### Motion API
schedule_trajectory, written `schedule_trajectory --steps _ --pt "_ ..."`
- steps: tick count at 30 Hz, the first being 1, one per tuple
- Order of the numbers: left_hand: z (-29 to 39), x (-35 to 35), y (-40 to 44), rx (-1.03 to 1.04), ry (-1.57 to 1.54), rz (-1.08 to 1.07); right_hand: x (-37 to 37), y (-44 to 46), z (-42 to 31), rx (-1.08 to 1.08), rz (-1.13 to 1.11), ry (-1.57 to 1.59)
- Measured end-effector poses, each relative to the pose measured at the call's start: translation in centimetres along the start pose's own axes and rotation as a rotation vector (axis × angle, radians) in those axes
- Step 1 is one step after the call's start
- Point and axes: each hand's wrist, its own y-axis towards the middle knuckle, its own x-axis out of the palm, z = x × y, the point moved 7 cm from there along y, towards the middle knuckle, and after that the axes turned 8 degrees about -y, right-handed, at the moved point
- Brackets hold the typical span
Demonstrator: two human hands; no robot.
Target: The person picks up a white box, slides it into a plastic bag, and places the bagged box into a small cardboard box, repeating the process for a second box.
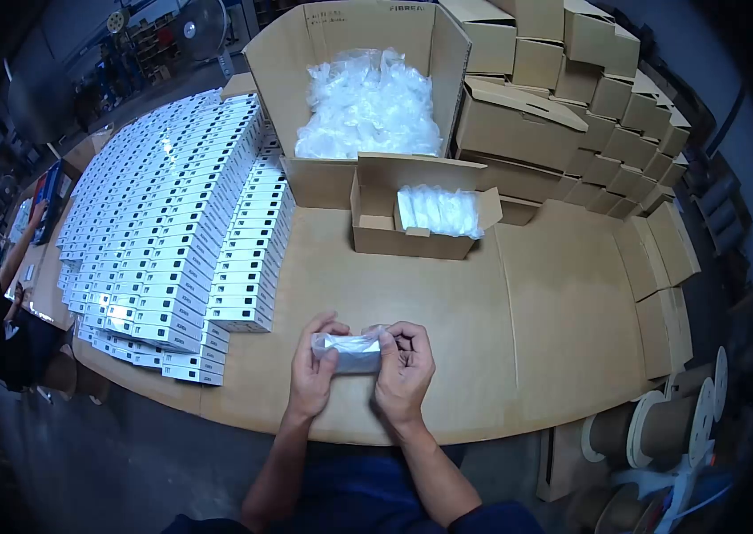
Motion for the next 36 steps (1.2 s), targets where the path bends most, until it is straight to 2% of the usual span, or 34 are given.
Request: schedule_trajectory --steps 4,7,11,14,18,19,22,23,26,33,36 --pt "-1.2 0.1 -0.7 -0.148 -0.154 0.064 0.0 -0.1 -0.7 -0.087 0.028 -0.034" --pt "-1.8 0.1 -0.9 -0.183 -0.353 0.114 0.0 -0.1 0.1 -0.055 -0.045 -0.059" --pt "-2.5 -0.5 -1.2 -0.245 -0.376 0.285 -0.6 0.4 1.4 0.086 -0.063 0.057" --pt "-2.7 -0.8 -1.0 -0.238 -0.471 0.359 -1.3 1.0 1.6 0.007 -0.089 0.251" --pt "-1.8 -0.8 -0.4 -0.228 -0.414 0.352 -0.4 1.1 -1.8 -0.26 -0.488 -0.206" --pt "-1.8 -0.8 -0.4 -0.23 -0.388 0.35 -0.3 1.2 -1.4 -0.286 -0.475 -0.273" --pt "-1.7 -0.7 -0.4 -0.2 -0.406 0.339 -0.2 1.2 -0.2 -0.048 -0.578 -0.382" --pt "-1.6 -0.8 -0.4 -0.182 -0.428 0.337 -0.2 1.6 -0.7 -0.099 -0.524 -0.395" --pt "-2.1 -1.4 -0.5 -0.226 -0.552 0.317 -0.1 1.8 -0.8 -0.083 -0.543 -0.363" --pt "-0.6 -1.5 -0.5 -0.33 -0.484 0.314 -0.7 2.1 1.1 -0.011 -0.551 -0.482" --pt "0.4 -1.2 -0.1 -0.268 -0.533 0.071 -0.6 2.5 1.0 -0.168 -0.579 -0.447"
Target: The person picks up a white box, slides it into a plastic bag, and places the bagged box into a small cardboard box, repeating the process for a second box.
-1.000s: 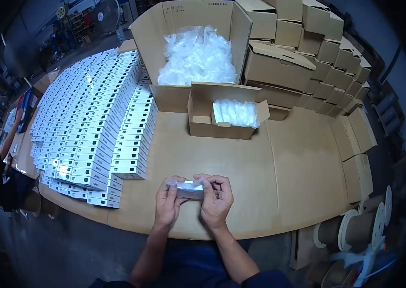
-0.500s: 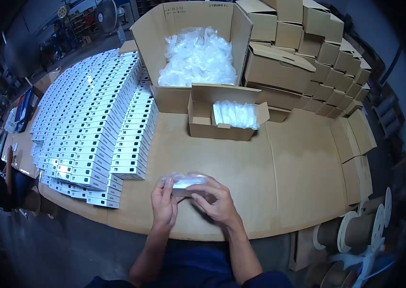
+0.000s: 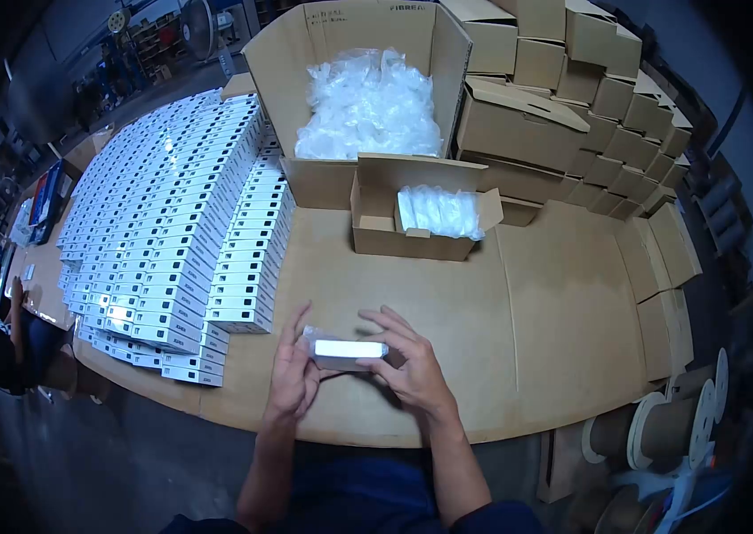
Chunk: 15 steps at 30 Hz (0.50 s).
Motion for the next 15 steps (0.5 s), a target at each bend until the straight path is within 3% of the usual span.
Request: schedule_trajectory --steps 4,5,9,15 --pt "0.1 0.3 -0.2 -0.057 0.398 -0.171 -0.9 0.4 -1.1 -0.024 -0.072 -0.131" --pt "-0.1 0.0 0.0 -0.122 0.315 -0.108 -1.1 0.6 -1.5 -0.037 -0.087 -0.172" --pt "0.0 -0.8 0.8 -0.018 0.451 -0.13 -2.3 1.7 -3.5 -0.074 -0.028 -0.362" --pt "1.0 0.0 1.9 0.032 0.478 -0.163 -2.6 3.2 -5.6 -0.236 -0.209 -0.489"
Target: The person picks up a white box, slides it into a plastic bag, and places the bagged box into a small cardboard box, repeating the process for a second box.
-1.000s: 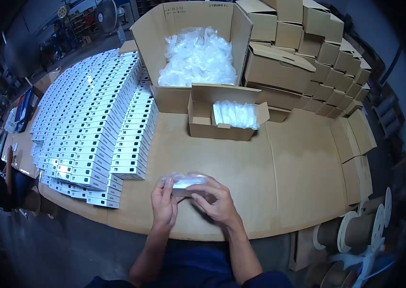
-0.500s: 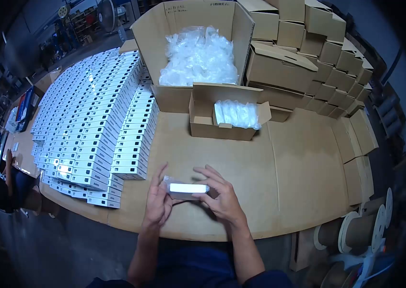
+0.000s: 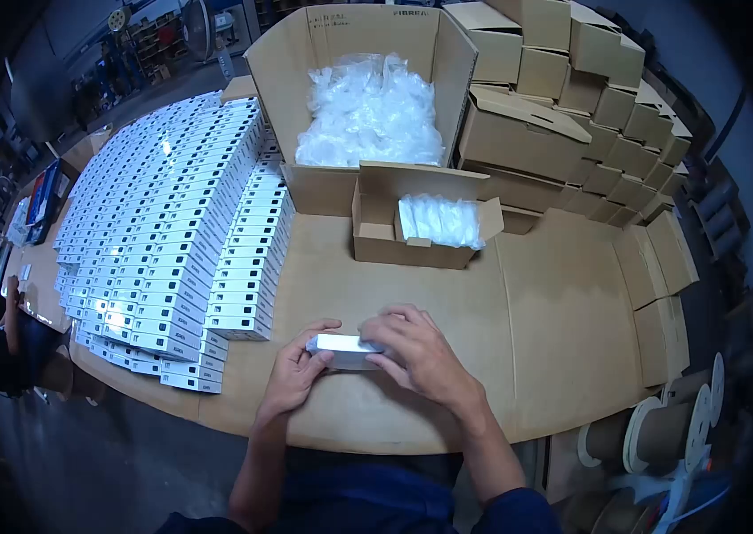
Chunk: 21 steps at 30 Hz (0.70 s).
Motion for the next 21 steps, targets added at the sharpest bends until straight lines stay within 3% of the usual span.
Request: schedule_trajectory --steps 2,5,8,11,12,16,21 --pt "0.1 -0.3 0.7 0.021 0.084 -0.048 0.0 0.6 0.1 -0.041 -0.046 -0.018" --pt "-0.3 -0.5 1.9 -0.04 -0.103 0.032 -0.8 1.6 0.8 -0.035 -0.008 0.03" --pt "1.2 -0.3 3.9 0.131 -0.27 0.194 -3.0 3.0 2.4 0.012 0.103 0.055" --pt "2.4 0.1 6.6 0.105 0.546 0.212 -5.3 4.2 4.5 0.169 0.421 0.046" --pt "2.5 0.6 7.9 0.327 0.783 0.104 -5.6 4.6 5.2 0.164 0.525 -0.04" --pt "1.4 1.7 10.8 0.223 1.102 0.089 -4.7 6.0 7.1 0.168 0.726 -0.173" --pt "0.9 1.3 11.9 0.241 1.086 0.118 -2.3 7.0 8.9 0.208 0.744 -0.196"
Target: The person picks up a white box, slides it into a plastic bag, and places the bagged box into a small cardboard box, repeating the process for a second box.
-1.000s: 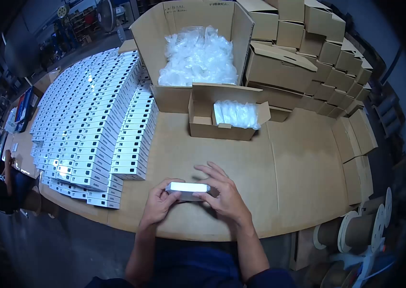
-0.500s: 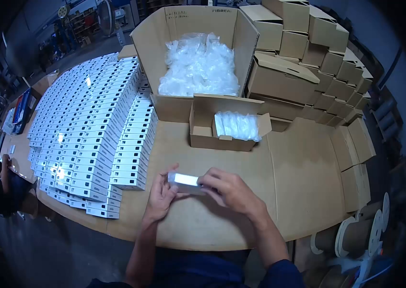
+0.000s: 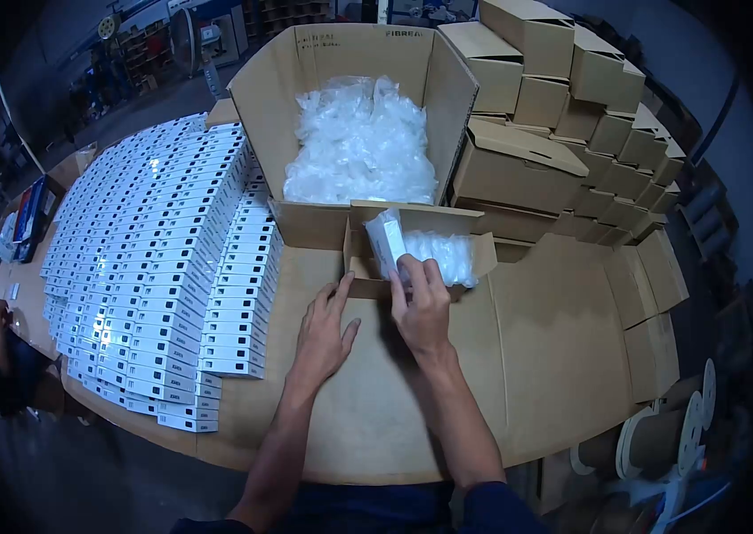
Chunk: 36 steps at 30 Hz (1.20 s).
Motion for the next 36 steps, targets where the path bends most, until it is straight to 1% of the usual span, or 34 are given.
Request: schedule_trajectory --steps 1,4,5,9,14,16,17,20,21,24,25,26,28,29,32,33,34,36 --pt "-0.1 0.0 -0.1 -0.005 0.008 -0.003 0.5 -0.1 0.5 -0.004 -0.031 -0.014" --pt "-0.5 0.1 -0.4 0.001 0.014 0.026 1.8 -0.4 1.4 0.073 -0.137 -0.048" --pt "-0.6 0.2 -0.4 0.008 0.011 0.041 1.8 -0.2 1.1 0.006 -0.128 -0.156" --pt "-0.6 0.4 -0.5 0.004 0.01 0.066 2.8 -0.2 1.3 0.002 -0.141 -0.268" --pt "-0.8 0.2 -0.6 -0.014 0.051 0.046 4.1 -0.4 1.6 0.078 -0.176 -0.362" --pt "-0.9 0.3 -0.4 -0.007 0.022 0.057 4.3 -0.2 1.4 0.115 -0.176 -0.401" --pt "-0.8 0.4 -0.5 -0.005 0.008 0.062 4.7 -0.3 1.7 0.153 -0.216 -0.439" --pt "-0.4 0.4 -0.7 -0.034 -0.016 0.044 4.7 -0.3 1.4 0.139 -0.282 -0.517" --pt "-0.1 0.2 -1.2 -0.028 -0.021 0.045 4.8 -0.4 1.7 0.165 -0.345 -0.527" --pt "1.9 -1.5 -3.9 0.037 -0.01 0.062 3.4 -0.8 0.2 0.041 -0.301 -0.554" --pt "2.3 -2.1 -5.2 0.036 -0.014 0.062 3.3 -1.5 0.3 0.068 -0.339 -0.556" --pt "2.8 -2.9 -6.5 0.066 -0.019 0.075 3.2 -2.2 0.3 0.116 -0.433 -0.565" --pt "3.6 -5.1 -9.3 0.121 -0.02 0.109 2.4 -3.0 -1.7 0.063 -0.335 -0.531" --pt "3.8 -6.4 -10.6 0.114 -0.017 0.149 2.1 -3.4 -3.0 0.048 -0.343 -0.48" --pt "2.3 -9.4 -14.6 0.088 0.082 0.272 3.1 -5.6 -6.3 -0.145 -0.383 -0.173" --pt "1.7 -10.2 -15.6 0.066 0.095 0.288 4.0 -6.5 -7.3 -0.164 -0.448 -0.033" --pt "1.3 -11.0 -16.2 0.05 0.131 0.311 4.8 -7.4 -8.4 -0.199 -0.511 0.03" --pt "0.6 -12.5 -17.0 0.023 0.2 0.357 6.1 -8.8 -10.8 -0.307 -0.605 0.047"
